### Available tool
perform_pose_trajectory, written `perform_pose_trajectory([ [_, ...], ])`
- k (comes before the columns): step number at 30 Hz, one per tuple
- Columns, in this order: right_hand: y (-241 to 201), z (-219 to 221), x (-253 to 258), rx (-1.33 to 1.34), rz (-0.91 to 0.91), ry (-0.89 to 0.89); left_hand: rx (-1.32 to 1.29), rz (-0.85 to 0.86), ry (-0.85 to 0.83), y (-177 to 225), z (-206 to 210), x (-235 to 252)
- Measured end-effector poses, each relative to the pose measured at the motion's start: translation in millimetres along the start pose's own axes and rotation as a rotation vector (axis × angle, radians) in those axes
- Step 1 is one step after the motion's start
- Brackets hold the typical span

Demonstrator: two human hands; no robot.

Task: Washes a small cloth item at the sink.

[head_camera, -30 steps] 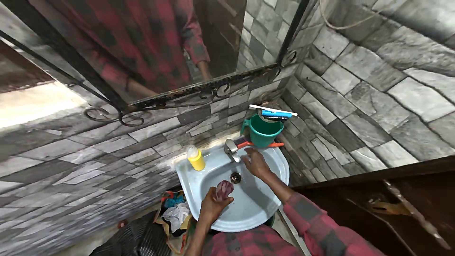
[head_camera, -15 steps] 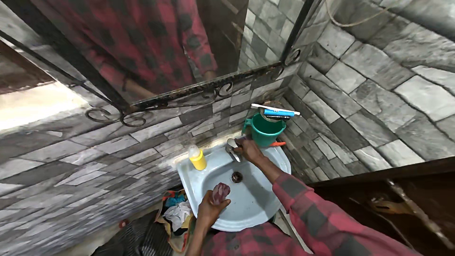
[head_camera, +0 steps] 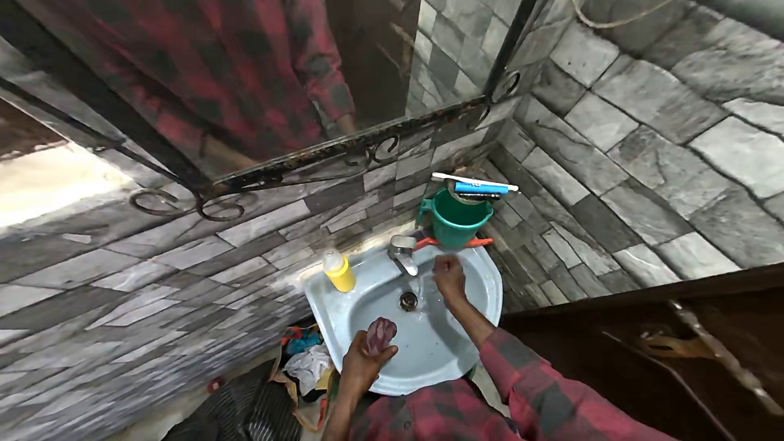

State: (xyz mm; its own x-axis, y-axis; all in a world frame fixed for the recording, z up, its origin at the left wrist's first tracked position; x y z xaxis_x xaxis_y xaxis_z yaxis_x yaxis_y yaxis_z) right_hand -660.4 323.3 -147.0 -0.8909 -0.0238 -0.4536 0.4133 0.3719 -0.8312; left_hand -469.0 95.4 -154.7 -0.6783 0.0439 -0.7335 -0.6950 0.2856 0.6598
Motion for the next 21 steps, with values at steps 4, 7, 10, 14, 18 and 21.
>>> perform_pose_trajectory([
  [4, 72.3, 51.7, 6.4, 0.86, 0.394, -0.15, -0.008, -0.003, 0.003, -3.3, -2.3, -1.0],
  [7, 82.5, 80.5, 19.2, 1.083, 0.354, -0.199, -0.02, -0.026, 0.002, -15.4, -4.5, -7.3],
  [10, 77.4, 96.1, 33.4, 1.262, 0.279, -0.227, -0.117, -0.019, 0.053, -26.4, -7.7, -14.6],
  [14, 77.4, 98.8, 40.2, 1.356, 0.184, -0.243, -0.403, 0.009, 0.12, -23.6, -11.1, -29.9],
  [18, 73.5, 106.1, 35.2, 1.351, 0.171, -0.326, -0.615, 0.05, 0.149, -24.7, -16.0, -29.8],
  [21, 77.0, 126.0, 14.1, 0.866, 0.137, -0.594, -0.686, 0.064, 0.138, -23.3, -18.6, -24.3],
])
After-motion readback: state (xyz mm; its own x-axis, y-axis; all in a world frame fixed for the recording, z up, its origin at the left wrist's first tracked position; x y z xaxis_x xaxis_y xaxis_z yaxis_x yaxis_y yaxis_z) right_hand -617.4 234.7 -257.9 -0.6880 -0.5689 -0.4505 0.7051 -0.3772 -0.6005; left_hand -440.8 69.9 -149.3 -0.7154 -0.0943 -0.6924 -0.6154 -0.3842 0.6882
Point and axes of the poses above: each hand's wrist, its own x-axis towards the middle knuckle, its own z-axis out of the palm, y = z × x, the point moved 8 cm from there along x, towards the middle knuckle, and after that the axes turned 13 degrees about -y, right-handed, at the moved point
